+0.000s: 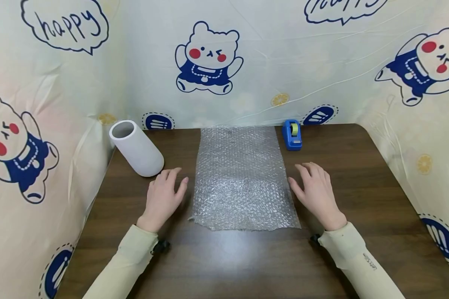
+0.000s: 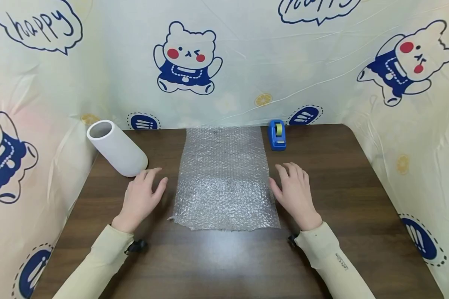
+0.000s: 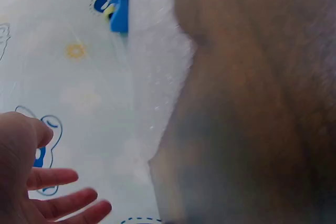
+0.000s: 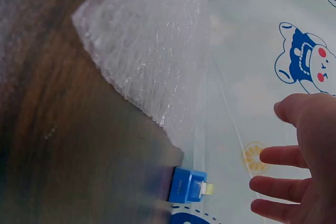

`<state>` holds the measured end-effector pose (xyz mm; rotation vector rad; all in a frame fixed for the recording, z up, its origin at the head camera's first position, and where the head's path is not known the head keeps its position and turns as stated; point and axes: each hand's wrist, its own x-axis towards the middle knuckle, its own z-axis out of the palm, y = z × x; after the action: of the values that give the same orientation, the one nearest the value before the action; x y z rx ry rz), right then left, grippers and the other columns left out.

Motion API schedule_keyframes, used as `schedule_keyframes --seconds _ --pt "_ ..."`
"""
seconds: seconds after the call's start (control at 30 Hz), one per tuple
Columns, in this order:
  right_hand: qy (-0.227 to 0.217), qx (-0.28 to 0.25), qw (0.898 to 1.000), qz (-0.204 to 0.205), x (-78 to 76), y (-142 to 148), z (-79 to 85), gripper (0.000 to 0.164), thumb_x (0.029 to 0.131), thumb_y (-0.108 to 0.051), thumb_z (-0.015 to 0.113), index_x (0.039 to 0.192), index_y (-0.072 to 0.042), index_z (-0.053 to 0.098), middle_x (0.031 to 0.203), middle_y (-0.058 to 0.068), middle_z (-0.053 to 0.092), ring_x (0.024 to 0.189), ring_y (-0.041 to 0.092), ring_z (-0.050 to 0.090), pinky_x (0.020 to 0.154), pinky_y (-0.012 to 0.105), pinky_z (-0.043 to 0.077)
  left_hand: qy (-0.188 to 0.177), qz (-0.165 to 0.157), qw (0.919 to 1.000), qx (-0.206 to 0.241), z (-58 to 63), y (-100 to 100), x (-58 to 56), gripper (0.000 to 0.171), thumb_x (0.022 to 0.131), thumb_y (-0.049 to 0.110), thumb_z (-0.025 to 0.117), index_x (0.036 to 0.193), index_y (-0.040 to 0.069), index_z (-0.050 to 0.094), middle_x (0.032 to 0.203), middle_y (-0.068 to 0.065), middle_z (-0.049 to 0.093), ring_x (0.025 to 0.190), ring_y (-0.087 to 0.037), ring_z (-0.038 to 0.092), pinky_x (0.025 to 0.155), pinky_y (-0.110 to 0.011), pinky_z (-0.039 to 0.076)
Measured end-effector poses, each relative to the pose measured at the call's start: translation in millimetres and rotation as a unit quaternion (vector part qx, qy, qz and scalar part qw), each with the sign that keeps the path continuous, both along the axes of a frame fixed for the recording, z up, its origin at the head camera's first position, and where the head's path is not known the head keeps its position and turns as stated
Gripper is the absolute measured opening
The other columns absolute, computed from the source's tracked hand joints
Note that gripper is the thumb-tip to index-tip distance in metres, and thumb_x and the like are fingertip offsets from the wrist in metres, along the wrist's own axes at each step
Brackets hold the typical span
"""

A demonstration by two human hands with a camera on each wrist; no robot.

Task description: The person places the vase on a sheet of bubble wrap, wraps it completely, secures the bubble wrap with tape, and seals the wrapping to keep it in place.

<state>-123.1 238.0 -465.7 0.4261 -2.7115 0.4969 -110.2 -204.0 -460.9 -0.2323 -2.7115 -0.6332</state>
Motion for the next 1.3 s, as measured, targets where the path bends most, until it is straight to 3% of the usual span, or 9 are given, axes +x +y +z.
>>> schedule_keyframes --seconds 0.2,0.33,0.47,0.53,0.67,0.8,0.9,1.03,1.3 --pt "-0.006 0.008 1.000 0.007 -0.1 0.5 3.8 0.032 0.097 -0.021 0.070 0.118 0.004 0.069 0.108 0.025 0.068 0.097 0.041 0.061 0.081 0.056 0.051 0.098 0.017 0.9924 0.072 13.0 -14.0 -7.8 0.021 0.101 0.022 0.064 0.106 0.002 0.070 0.091 -0.014 0.067 0.081 -0.032 0.064 0.068 -0.050 0.051" --pt "-0.011 0.016 1.000 0.013 -0.2 1.1 4.1 0.030 0.097 -0.021 0.070 0.114 0.004 0.070 0.105 0.023 0.069 0.092 0.039 0.063 0.077 0.053 0.053 0.164 0.054 0.9770 0.126 28.0 -30.3 -15.5 0.020 0.099 0.018 0.064 0.102 -0.002 0.068 0.087 -0.016 0.063 0.080 -0.032 0.060 0.073 -0.038 0.045" --pt "-0.010 0.022 1.000 0.016 -0.8 1.8 3.4 0.030 0.098 -0.022 0.070 0.114 0.003 0.070 0.106 0.023 0.070 0.094 0.040 0.064 0.077 0.054 0.054 0.182 0.108 0.9590 0.189 44.4 -48.0 -21.6 0.033 0.096 0.021 0.070 0.112 -0.006 0.061 0.100 -0.022 0.057 0.091 -0.032 0.055 0.081 -0.026 0.036" --pt "-0.011 0.024 1.000 0.016 -1.0 2.2 3.1 0.031 0.098 -0.023 0.069 0.114 0.003 0.071 0.106 0.022 0.070 0.095 0.040 0.064 0.078 0.055 0.054 0.169 0.136 0.9517 0.217 50.7 -55.4 -24.7 0.044 0.095 0.026 0.072 0.120 -0.006 0.056 0.108 -0.019 0.053 0.099 -0.025 0.051 0.082 -0.024 0.034" --pt "-0.010 0.025 1.000 0.017 -1.2 2.4 2.6 0.032 0.098 -0.025 0.069 0.114 0.003 0.071 0.106 0.022 0.071 0.095 0.040 0.065 0.079 0.055 0.054 0.116 0.191 0.9412 0.254 57.7 -67.0 -33.4 0.066 0.092 0.041 0.076 0.140 0.009 0.044 0.126 -0.003 0.043 0.115 -0.012 0.040 0.089 -0.025 0.037" --pt "-0.012 0.024 0.999 0.019 -1.1 1.6 2.8 0.030 0.097 -0.023 0.069 0.113 0.002 0.072 0.105 0.021 0.071 0.096 0.039 0.064 0.079 0.055 0.054 0.058 0.220 0.9381 0.261 58.5 -77.2 -42.9 0.092 0.089 0.051 0.076 0.159 0.017 0.025 0.148 -0.007 0.035 0.135 -0.018 0.035 0.109 -0.032 0.036" --pt "-0.020 0.024 0.999 0.020 -0.9 1.4 3.2 0.028 0.097 -0.022 0.069 0.113 0.001 0.072 0.106 0.020 0.071 0.097 0.039 0.065 0.080 0.055 0.054 0.002 0.223 0.9381 0.265 59.1 -83.9 -48.8 0.106 0.088 0.057 0.074 0.165 0.016 0.012 0.161 -0.014 0.025 0.148 -0.024 0.028 0.122 -0.039 0.026" --pt "-0.034 0.028 0.999 0.022 -0.4 1.1 3.4 0.028 0.097 -0.022 0.069 0.114 0.000 0.072 0.107 0.020 0.071 0.097 0.038 0.065 0.081 0.055 0.054 -0.056 0.218 0.9306 0.289 59.5 -89.5 -56.3 0.108 0.089 0.059 0.072 0.166 0.019 0.008 0.165 -0.013 0.021 0.153 -0.027 0.025 0.125 -0.045 0.024" --pt "-0.040 0.032 0.998 0.029 2.7 0.9 0.3 0.027 0.098 -0.021 0.069 0.115 0.000 0.073 0.107 0.019 0.072 0.099 0.038 0.065 0.082 0.054 0.055 -0.053 0.196 0.9304 0.305 54.7 -93.5 -66.0 0.096 0.090 0.052 0.074 0.162 0.017 0.022 0.159 -0.011 0.036 0.144 -0.029 0.037 0.120 -0.052 0.031"
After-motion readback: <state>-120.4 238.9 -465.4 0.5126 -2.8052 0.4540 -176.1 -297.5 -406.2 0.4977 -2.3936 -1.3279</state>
